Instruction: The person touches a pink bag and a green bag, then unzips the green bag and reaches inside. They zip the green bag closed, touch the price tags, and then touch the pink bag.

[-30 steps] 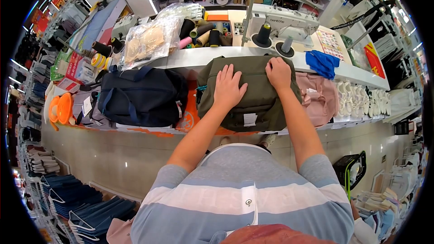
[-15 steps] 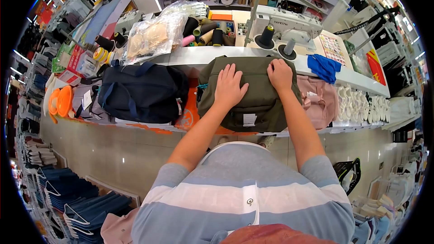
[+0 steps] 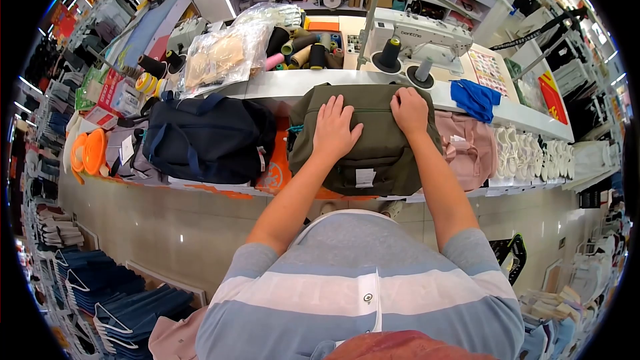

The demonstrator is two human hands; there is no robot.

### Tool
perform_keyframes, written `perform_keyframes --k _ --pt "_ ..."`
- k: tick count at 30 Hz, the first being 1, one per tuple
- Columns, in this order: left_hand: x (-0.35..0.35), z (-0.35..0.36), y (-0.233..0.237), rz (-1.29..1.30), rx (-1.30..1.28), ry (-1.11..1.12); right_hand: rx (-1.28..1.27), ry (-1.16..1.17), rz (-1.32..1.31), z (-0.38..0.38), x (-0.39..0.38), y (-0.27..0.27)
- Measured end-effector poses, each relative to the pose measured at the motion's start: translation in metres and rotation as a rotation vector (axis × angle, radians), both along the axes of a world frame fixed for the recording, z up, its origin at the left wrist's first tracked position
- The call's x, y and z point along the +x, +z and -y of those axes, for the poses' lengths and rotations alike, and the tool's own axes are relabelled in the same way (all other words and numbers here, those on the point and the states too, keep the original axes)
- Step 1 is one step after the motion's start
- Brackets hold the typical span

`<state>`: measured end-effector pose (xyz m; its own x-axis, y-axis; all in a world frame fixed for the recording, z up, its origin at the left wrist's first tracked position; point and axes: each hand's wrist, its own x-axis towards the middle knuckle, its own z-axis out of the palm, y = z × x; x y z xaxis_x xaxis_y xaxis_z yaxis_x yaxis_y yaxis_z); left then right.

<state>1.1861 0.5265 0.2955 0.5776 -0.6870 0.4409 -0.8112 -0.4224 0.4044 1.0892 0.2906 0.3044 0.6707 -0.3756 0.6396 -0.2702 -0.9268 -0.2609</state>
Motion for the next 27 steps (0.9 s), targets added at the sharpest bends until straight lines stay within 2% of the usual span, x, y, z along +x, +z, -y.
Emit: perform_keyframes --k 27 --pt "0.0017 -0.0005 -0.0030 0.017 -0.015 -0.013 0.004 -0.019 -0.015 0.0018 0.0011 -0.0033"
